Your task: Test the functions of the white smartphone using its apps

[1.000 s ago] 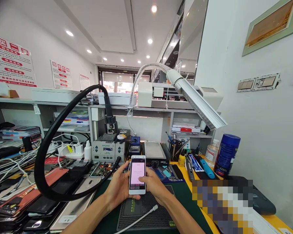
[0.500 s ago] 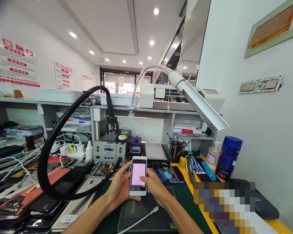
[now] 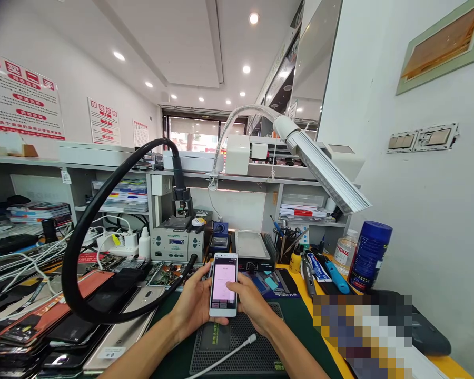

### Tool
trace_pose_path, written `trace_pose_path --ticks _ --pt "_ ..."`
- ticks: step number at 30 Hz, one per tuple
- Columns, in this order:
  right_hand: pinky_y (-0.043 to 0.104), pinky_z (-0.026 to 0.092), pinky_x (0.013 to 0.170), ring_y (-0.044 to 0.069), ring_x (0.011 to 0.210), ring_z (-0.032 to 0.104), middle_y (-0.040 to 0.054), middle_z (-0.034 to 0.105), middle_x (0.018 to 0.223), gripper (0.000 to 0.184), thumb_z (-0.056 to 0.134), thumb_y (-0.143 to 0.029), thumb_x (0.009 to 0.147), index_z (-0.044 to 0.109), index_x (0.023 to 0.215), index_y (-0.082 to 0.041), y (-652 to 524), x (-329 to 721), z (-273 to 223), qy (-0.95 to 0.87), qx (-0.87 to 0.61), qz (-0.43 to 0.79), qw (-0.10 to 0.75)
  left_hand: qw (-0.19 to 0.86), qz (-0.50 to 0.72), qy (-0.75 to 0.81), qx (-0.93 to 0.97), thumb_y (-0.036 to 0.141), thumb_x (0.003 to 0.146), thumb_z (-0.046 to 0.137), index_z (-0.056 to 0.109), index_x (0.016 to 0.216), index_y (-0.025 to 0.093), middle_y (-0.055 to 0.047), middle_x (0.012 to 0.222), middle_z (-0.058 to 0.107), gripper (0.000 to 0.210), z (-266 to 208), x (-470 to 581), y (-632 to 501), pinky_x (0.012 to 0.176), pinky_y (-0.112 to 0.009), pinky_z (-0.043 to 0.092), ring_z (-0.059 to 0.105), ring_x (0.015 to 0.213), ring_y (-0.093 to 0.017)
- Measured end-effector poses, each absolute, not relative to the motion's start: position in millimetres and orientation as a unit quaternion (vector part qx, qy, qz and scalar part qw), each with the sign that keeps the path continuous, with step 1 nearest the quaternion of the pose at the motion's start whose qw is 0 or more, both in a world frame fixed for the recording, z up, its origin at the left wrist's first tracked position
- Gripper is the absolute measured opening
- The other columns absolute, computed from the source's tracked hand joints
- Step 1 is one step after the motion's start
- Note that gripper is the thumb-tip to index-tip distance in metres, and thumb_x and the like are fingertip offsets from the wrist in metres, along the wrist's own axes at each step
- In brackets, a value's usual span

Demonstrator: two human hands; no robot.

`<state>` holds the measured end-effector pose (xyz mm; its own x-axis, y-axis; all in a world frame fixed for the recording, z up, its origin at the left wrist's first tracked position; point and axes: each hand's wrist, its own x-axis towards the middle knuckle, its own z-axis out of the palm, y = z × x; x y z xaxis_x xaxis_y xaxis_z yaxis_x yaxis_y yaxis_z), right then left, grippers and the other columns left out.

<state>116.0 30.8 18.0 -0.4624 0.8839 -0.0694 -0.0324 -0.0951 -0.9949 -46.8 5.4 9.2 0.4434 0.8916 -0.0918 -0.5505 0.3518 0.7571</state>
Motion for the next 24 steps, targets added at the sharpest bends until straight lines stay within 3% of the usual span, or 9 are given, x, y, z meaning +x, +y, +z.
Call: trace_pose_path --ticks 11,18,24 --pt "0.041 0.052 0.082 0.027 0.101 0.064 0.0104 0.070 0.108 0.038 0.052 -0.047 0.090 0.061 0.115 -0.019 33.9 116.2 14.5 -0.531 -0.357 0.672 0.373 0.787 0.458 0.249 0.331 0.069 0.084 0.048 0.059 0.123 0.016 -0.010 0.088 0.064 0.066 7.4 -47.3 6.0 0.061 -0.042 0.058 0.066 0.084 -0.031" --pt "0.041 0.051 0.083 0.029 0.103 0.063 0.0138 0.068 0.112 0.048 0.045 -0.054 0.092 0.062 0.116 -0.017 32.1 116.5 17.8 -0.520 -0.390 0.669 0.361 0.779 0.465 0.261 0.330 0.069 0.083 0.050 0.060 0.121 0.014 -0.010 0.088 0.063 0.067 5.2 -48.1 7.3 0.061 -0.043 0.058 0.065 0.080 -0.028" --pt "0.040 0.052 0.081 0.028 0.100 0.063 0.0130 0.068 0.110 0.051 0.044 -0.057 0.091 0.064 0.116 -0.017 32.6 116.2 18.7 -0.508 -0.383 0.678 0.369 0.780 0.464 0.257 0.332 0.069 0.083 0.048 0.060 0.120 0.014 -0.013 0.093 0.064 0.067 6.7 -46.9 7.7 0.062 -0.044 0.058 0.065 0.087 -0.031"
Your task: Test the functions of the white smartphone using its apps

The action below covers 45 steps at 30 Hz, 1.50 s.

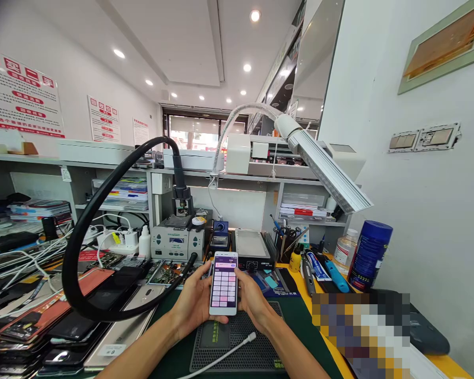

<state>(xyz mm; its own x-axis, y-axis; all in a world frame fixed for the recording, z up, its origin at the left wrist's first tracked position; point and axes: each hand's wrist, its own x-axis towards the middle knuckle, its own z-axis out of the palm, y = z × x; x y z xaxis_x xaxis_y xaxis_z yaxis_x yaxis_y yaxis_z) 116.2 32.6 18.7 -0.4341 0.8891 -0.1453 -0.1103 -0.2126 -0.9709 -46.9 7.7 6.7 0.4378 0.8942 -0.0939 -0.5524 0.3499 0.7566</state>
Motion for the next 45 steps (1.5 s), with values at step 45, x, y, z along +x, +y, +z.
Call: trace_pose_path --ticks 45 --pt "0.030 0.049 0.075 0.022 0.090 0.063 0.0021 0.070 0.095 0.056 0.054 -0.003 0.057 0.063 0.110 -0.020 31.8 116.7 16.7 -0.624 -0.350 0.592 0.372 0.795 0.456 0.248 0.314 0.068 0.085 0.048 0.060 0.120 0.014 -0.015 0.099 0.068 0.065 10.4 -48.0 5.3 0.061 -0.037 0.057 0.068 0.084 -0.028"
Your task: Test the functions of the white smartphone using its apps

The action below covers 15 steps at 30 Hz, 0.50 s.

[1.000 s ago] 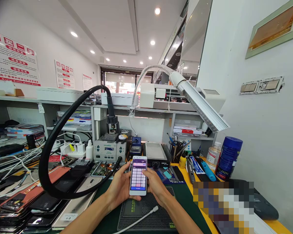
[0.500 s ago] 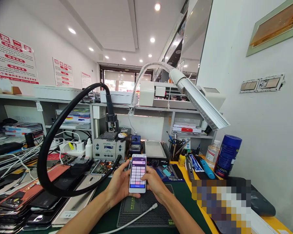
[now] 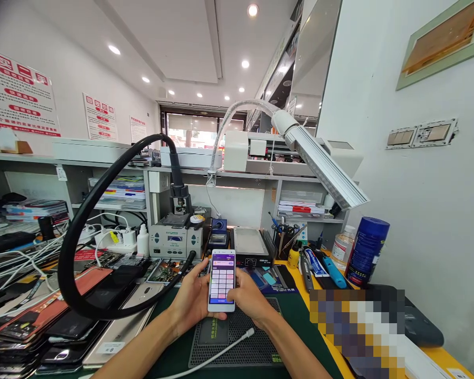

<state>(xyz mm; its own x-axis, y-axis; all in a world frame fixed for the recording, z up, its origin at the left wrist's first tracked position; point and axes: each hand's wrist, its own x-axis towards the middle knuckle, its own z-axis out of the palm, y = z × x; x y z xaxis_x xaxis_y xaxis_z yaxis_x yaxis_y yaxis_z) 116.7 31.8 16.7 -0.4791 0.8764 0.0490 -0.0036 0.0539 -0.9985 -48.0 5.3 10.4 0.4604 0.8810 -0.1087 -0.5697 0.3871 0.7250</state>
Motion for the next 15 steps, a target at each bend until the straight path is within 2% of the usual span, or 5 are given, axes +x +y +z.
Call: trace_pose_path --ticks 4,8,15 --pt "0.037 0.051 0.078 0.026 0.095 0.065 0.0052 0.070 0.099 0.044 0.060 -0.015 0.068 0.062 0.112 -0.020 32.6 116.4 16.1 -0.600 -0.370 0.609 0.364 0.789 0.458 0.252 0.323 0.065 0.085 0.050 0.059 0.122 0.013 -0.016 0.101 0.067 0.064 8.2 -47.2 7.5 0.059 -0.037 0.057 0.068 0.083 -0.028" --pt "0.041 0.052 0.079 0.029 0.100 0.065 0.0087 0.070 0.105 0.043 0.061 -0.028 0.077 0.060 0.119 -0.020 31.2 117.3 19.2 -0.579 -0.373 0.630 0.359 0.771 0.461 0.268 0.346 0.056 0.087 0.054 0.057 0.124 0.014 -0.014 0.102 0.065 0.056 2.3 -46.3 11.0 0.058 -0.039 0.058 0.068 0.081 -0.028" --pt "0.041 0.052 0.078 0.025 0.093 0.065 0.0087 0.071 0.100 0.040 0.058 -0.030 0.079 0.062 0.118 -0.021 32.7 118.8 15.9 -0.574 -0.365 0.635 0.367 0.755 0.460 0.299 0.358 0.049 0.088 0.054 0.059 0.119 0.012 -0.012 0.096 0.065 0.048 -4.8 -43.9 14.9 0.054 -0.038 0.059 0.067 0.079 -0.026"
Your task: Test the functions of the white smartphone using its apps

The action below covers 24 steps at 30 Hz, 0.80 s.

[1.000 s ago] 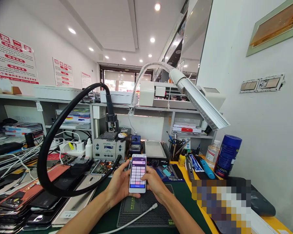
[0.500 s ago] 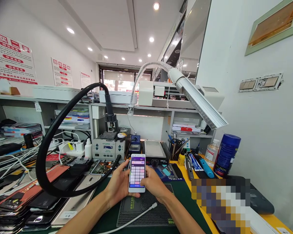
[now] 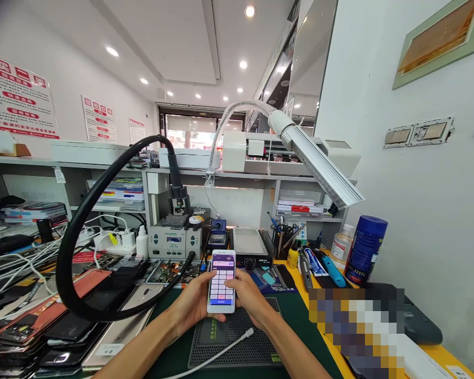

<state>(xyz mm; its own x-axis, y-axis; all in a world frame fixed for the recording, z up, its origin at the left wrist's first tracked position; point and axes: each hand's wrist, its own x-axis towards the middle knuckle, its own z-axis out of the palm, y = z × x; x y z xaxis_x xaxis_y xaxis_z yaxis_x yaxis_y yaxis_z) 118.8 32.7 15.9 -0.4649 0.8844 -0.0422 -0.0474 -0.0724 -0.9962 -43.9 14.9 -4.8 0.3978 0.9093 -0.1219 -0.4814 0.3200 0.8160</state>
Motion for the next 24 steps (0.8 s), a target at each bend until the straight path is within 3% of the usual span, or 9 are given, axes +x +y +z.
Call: trace_pose_path --ticks 15,20,24 --pt "0.039 0.052 0.075 0.025 0.092 0.064 0.0091 0.070 0.098 0.034 0.056 -0.039 0.084 0.064 0.109 -0.019 34.6 117.5 12.8 -0.534 -0.365 0.661 0.380 0.763 0.459 0.289 0.352 0.056 0.086 0.055 0.060 0.120 0.015 -0.010 0.092 0.064 0.053 0.5 -43.3 12.7 0.053 -0.038 0.059 0.067 0.075 -0.024" --pt "0.039 0.052 0.076 0.025 0.092 0.065 0.0077 0.071 0.101 0.042 0.058 -0.019 0.072 0.063 0.114 -0.020 32.9 118.4 17.1 -0.571 -0.362 0.642 0.362 0.767 0.458 0.286 0.346 0.061 0.086 0.052 0.058 0.124 0.015 -0.013 0.098 0.066 0.060 6.0 -44.1 9.8 0.055 -0.040 0.059 0.068 0.080 -0.028" --pt "0.040 0.052 0.078 0.027 0.098 0.065 0.0087 0.071 0.106 0.044 0.060 -0.022 0.073 0.062 0.116 -0.021 31.0 119.7 22.3 -0.584 -0.359 0.640 0.347 0.771 0.458 0.281 0.342 0.062 0.086 0.052 0.058 0.125 0.014 -0.014 0.099 0.066 0.062 4.1 -45.8 10.4 0.057 -0.041 0.059 0.068 0.081 -0.029"
